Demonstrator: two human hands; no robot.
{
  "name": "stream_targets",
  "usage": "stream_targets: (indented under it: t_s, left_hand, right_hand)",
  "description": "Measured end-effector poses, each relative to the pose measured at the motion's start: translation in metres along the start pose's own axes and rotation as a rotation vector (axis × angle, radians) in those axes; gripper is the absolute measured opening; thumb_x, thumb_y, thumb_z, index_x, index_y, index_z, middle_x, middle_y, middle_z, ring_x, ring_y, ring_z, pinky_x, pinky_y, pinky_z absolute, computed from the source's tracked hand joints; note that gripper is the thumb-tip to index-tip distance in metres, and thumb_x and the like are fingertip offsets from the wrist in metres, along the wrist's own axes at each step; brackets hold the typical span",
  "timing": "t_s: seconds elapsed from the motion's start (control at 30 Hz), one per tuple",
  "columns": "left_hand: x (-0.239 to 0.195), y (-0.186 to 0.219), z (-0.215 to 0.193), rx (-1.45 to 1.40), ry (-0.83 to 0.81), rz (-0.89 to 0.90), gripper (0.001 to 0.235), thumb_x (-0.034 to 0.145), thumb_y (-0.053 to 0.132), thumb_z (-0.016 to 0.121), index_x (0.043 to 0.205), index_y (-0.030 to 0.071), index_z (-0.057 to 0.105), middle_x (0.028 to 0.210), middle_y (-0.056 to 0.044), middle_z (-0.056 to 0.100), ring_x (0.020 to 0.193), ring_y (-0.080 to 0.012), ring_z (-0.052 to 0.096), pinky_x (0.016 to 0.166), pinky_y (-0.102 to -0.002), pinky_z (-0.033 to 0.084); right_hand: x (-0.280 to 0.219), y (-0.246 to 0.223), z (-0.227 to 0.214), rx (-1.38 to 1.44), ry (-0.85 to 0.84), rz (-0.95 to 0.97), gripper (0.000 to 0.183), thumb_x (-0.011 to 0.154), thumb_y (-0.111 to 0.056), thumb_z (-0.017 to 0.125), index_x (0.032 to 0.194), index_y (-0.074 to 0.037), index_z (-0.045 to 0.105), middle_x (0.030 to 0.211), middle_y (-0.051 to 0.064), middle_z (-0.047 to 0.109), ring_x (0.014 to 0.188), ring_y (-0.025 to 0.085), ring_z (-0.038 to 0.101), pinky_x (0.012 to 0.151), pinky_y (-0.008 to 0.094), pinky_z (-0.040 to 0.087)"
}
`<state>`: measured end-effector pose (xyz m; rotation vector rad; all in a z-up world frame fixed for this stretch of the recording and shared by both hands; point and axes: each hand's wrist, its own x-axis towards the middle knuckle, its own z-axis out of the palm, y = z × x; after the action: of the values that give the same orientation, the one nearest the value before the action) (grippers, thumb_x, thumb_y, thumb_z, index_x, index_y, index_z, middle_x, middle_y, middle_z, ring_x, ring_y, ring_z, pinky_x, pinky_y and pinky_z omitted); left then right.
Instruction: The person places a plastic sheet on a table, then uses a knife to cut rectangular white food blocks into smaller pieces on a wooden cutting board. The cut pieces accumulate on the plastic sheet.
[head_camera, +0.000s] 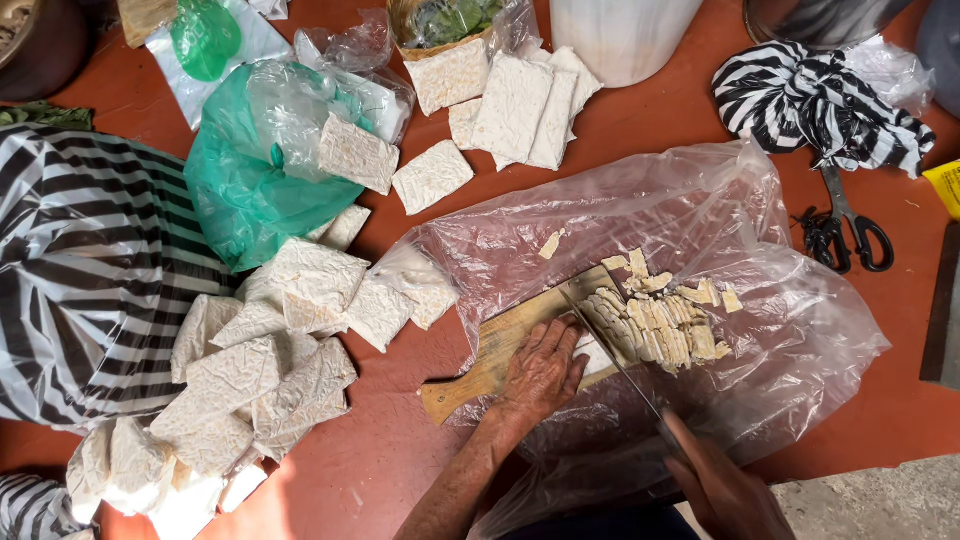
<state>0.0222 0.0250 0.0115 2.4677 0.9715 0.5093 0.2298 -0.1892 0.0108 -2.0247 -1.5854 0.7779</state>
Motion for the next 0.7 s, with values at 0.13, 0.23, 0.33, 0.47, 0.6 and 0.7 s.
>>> stream_targets:
  t_s: [0.13, 0.23, 0.33, 0.47, 0.6, 0.7]
  left_hand:
    - [0.001, -0.001, 0.001, -0.014, 0.005, -0.017, 0.041, 0.092, 0.015, 0.071, 0.131, 0.003, 0.062, 0.134, -0.013, 0.056, 0.120, -0.0324, 0.057, 0.098, -0.047, 0.051]
    - [-0.001, 0.000, 0.001, -0.037, 0.005, -0.017, 0.039, 0.094, 0.014, 0.069, 0.130, 0.003, 0.062, 0.136, -0.013, 0.056, 0.118, -0.0313, 0.058, 0.097, -0.046, 0.052]
    - [0.002, 0.001, 0.000, -0.024, 0.007, -0.017, 0.039, 0.093, 0.014, 0.069, 0.130, 0.003, 0.061, 0.133, -0.013, 0.058, 0.116, -0.0305, 0.059, 0.097, -0.046, 0.053]
    - [0.002, 0.003, -0.001, -0.016, -0.025, -0.048, 0.038, 0.093, 0.015, 0.070, 0.129, 0.004, 0.061, 0.128, -0.013, 0.058, 0.113, -0.0316, 0.059, 0.096, -0.047, 0.052]
    - [0.003, 0.002, 0.001, -0.019, 0.010, -0.029, 0.036, 0.094, 0.015, 0.069, 0.127, 0.004, 0.061, 0.130, -0.013, 0.058, 0.114, -0.0319, 0.059, 0.099, -0.045, 0.051]
    - [0.003, -0.001, 0.004, -0.047, 0.009, -0.025, 0.034, 0.095, 0.014, 0.069, 0.127, 0.005, 0.061, 0.131, -0.012, 0.058, 0.114, -0.0316, 0.059, 0.099, -0.045, 0.051]
  right_hand:
    - [0.008, 0.002, 0.010, -0.123, -0.222, 0.169, 0.070, 0.093, -0.037, 0.054, 0.159, -0.029, 0.033, 0.135, 0.017, 0.063, 0.118, 0.037, 0.066, 0.092, 0.045, 0.056]
    - [0.056, -0.011, 0.029, 0.021, -0.357, 0.391, 0.065, 0.103, -0.037, 0.047, 0.164, -0.033, 0.026, 0.126, 0.018, 0.067, 0.111, 0.036, 0.071, 0.098, 0.045, 0.057]
    - [0.083, -0.019, 0.028, -0.061, -0.388, 0.369, 0.064, 0.102, -0.041, 0.046, 0.162, -0.036, 0.024, 0.137, 0.009, 0.066, 0.115, 0.031, 0.072, 0.096, 0.042, 0.060]
    - [0.040, -0.015, 0.006, 0.174, -0.080, 0.060, 0.059, 0.096, -0.032, 0.059, 0.152, -0.022, 0.041, 0.138, 0.020, 0.063, 0.121, 0.039, 0.065, 0.092, 0.047, 0.055]
    - [0.001, -0.011, 0.002, 0.019, -0.074, 0.126, 0.067, 0.090, -0.034, 0.062, 0.154, -0.026, 0.044, 0.131, 0.014, 0.067, 0.113, 0.034, 0.071, 0.088, 0.043, 0.059]
    - [0.020, -0.011, 0.017, 0.017, -0.107, 0.158, 0.066, 0.093, -0.034, 0.060, 0.155, -0.026, 0.041, 0.131, 0.014, 0.067, 0.112, 0.035, 0.071, 0.090, 0.044, 0.058]
